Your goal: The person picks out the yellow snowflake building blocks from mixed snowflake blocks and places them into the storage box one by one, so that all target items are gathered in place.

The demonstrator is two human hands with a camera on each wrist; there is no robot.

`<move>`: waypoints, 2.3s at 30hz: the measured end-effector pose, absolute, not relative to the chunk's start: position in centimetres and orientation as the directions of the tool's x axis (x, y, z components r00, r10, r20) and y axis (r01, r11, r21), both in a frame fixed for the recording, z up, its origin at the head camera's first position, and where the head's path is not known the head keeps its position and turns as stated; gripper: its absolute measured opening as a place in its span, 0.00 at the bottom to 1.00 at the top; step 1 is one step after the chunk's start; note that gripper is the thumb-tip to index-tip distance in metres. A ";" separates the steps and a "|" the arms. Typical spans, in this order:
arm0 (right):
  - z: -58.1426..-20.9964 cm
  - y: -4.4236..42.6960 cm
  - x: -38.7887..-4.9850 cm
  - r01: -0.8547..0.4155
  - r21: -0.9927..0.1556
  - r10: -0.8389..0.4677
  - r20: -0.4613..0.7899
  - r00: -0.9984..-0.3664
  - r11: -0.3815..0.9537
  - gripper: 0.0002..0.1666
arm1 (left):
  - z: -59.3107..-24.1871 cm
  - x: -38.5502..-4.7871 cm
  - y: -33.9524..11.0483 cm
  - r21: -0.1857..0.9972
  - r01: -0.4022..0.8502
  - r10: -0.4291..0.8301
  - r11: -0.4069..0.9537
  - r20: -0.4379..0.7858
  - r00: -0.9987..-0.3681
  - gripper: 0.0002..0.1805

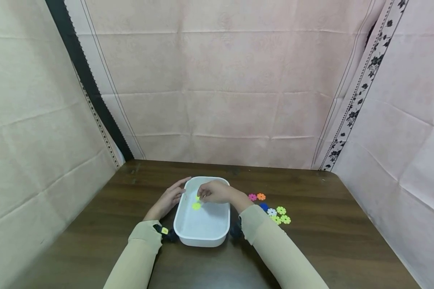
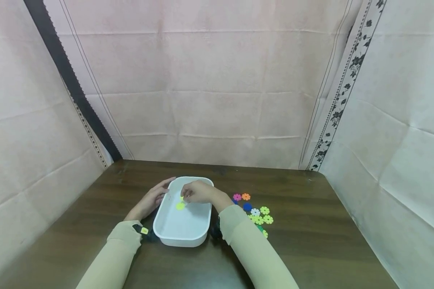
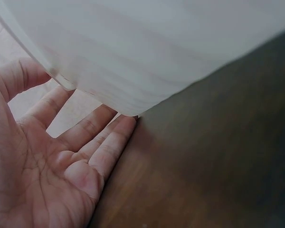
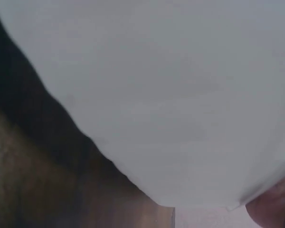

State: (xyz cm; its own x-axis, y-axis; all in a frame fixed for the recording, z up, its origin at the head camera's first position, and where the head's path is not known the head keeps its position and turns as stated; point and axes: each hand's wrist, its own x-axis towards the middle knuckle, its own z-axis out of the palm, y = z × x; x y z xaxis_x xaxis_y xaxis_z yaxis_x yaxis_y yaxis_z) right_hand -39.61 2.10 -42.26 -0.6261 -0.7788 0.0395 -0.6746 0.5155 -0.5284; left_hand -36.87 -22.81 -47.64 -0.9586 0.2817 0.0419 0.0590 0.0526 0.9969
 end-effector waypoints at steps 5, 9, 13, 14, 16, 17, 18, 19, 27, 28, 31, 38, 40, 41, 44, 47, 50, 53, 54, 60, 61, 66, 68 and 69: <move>-42.2 2.1 -39.5 -0.701 -0.516 -0.787 0.081 -0.611 0.491 0.09 | -47.6 -36.7 -22.9 0.997 0.058 0.280 0.059 0.039 -0.959 0.27; -41.8 2.2 -39.3 -0.725 -0.514 -0.797 0.123 -0.592 0.459 0.09 | -47.6 -36.8 -22.9 0.997 0.053 0.284 0.061 0.034 -0.958 0.27; -41.4 2.6 -38.7 -0.715 -0.546 -0.787 0.152 -0.598 0.438 0.08 | -47.7 -36.9 -22.8 0.997 0.058 0.292 0.055 0.039 -0.956 0.27; -41.4 2.7 -38.6 -0.711 -0.556 -0.785 0.158 -0.599 0.431 0.08 | -47.7 -36.9 -22.8 0.997 0.060 0.292 0.055 0.042 -0.955 0.27; -41.3 2.9 -38.4 -0.707 -0.571 -0.782 0.169 -0.600 0.418 0.09 | -47.7 -36.9 -22.8 0.996 0.065 0.290 0.054 0.047 -0.956 0.27; -41.4 3.0 -38.3 -0.706 -0.576 -0.782 0.175 -0.598 0.411 0.09 | -47.7 -36.9 -22.9 0.996 0.067 0.289 0.054 0.048 -0.956 0.27; -41.4 3.0 -38.2 -0.706 -0.581 -0.781 0.180 -0.597 0.405 0.10 | -47.7 -36.9 -22.9 0.996 0.067 0.287 0.055 0.049 -0.957 0.27; -41.4 3.1 -38.1 -0.704 -0.586 -0.780 0.184 -0.597 0.401 0.11 | -47.7 -36.9 -22.9 0.996 0.068 0.287 0.056 0.050 -0.957 0.27; -41.1 3.9 -37.3 -0.682 -0.621 -0.766 0.195 -0.612 0.386 0.15 | -47.7 -36.8 -22.9 0.996 0.061 0.287 0.060 0.041 -0.957 0.27; -40.9 4.0 -37.2 -0.680 -0.623 -0.763 0.198 -0.615 0.387 0.14 | -47.7 -36.8 -22.9 0.996 0.060 0.286 0.063 0.040 -0.957 0.27; -40.4 4.6 -36.9 -0.672 -0.630 -0.750 0.206 -0.628 0.390 0.11 | -47.7 -36.8 -22.9 0.995 0.061 0.289 0.073 0.037 -0.957 0.26; -39.7 6.0 -36.5 -0.649 -0.655 -0.723 0.221 -0.654 0.386 0.11 | -47.7 -36.8 -22.8 0.995 0.063 0.287 0.071 0.040 -0.957 0.27; -39.6 6.4 -36.6 -0.652 -0.651 -0.718 0.228 -0.657 0.389 0.10 | -47.7 -36.8 -22.8 0.996 0.062 0.286 0.066 0.041 -0.957 0.27; -39.6 6.6 -36.6 -0.653 -0.648 -0.717 0.230 -0.658 0.392 0.10 | -47.7 -36.7 -22.7 0.996 0.063 0.285 0.065 0.042 -0.958 0.27; -39.6 7.3 -36.7 -0.661 -0.631 -0.712 0.235 -0.662 0.407 0.12 | -47.8 -36.7 -22.7 0.996 0.067 0.286 0.060 0.047 -0.957 0.27; -39.7 8.3 -36.8 -0.656 -0.626 -0.704 0.232 -0.672 0.420 0.15 | -47.8 -36.8 -22.7 0.996 0.072 0.283 0.054 0.053 -0.958 0.27; -39.7 9.3 -36.8 -0.645 -0.637 -0.694 0.230 -0.682 0.422 0.17 | -47.8 -36.9 -22.7 0.996 0.073 0.278 0.050 0.057 -0.959 0.27; -39.6 10.5 -36.8 -0.635 -0.646 -0.681 0.235 -0.693 0.423 0.17 | -47.7 -37.0 -22.8 0.996 0.076 0.276 0.054 0.058 -0.960 0.27; -39.5 10.9 -36.8 -0.633 -0.648 -0.676 0.240 -0.697 0.423 0.17 | -47.7 -37.1 -22.8 0.995 0.078 0.276 0.056 0.060 -0.959 0.28; -39.5 13.5 -36.5 -0.597 -0.667 -0.634 0.236 -0.736 0.445 0.16 | -47.7 -37.1 -22.8 0.995 0.076 0.280 0.064 0.055 -0.958 0.28; -39.6 14.0 -36.5 -0.585 -0.675 -0.629 0.226 -0.744 0.449 0.15 | -47.7 -37.0 -22.8 0.995 0.073 0.281 0.066 0.052 -0.958 0.28; -40.3 16.2 -36.4 -0.550 -0.687 -0.630 0.171 -0.758 0.475 0.10 | -47.9 -37.1 -22.8 0.995 0.078 0.288 0.067 0.055 -0.956 0.28; -40.7 17.1 -36.5 -0.571 -0.655 -0.647 0.160 -0.745 0.495 0.09 | -47.8 -37.1 -22.8 0.994 0.082 0.287 0.066 0.060 -0.956 0.28; -40.9 17.6 -36.6 -0.585 -0.638 -0.660 0.157 -0.735 0.500 0.10 | -47.8 -37.0 -22.8 0.994 0.082 0.285 0.066 0.060 -0.957 0.28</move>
State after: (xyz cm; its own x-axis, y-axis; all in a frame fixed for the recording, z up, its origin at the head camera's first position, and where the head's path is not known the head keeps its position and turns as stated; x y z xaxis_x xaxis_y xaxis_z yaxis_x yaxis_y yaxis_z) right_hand -36.60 17.59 -40.92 -0.7347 -0.6600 0.1568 -0.5853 0.4999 -0.6384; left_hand -37.03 -22.76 -47.82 -0.9566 0.2852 0.0603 0.0823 0.0655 0.9945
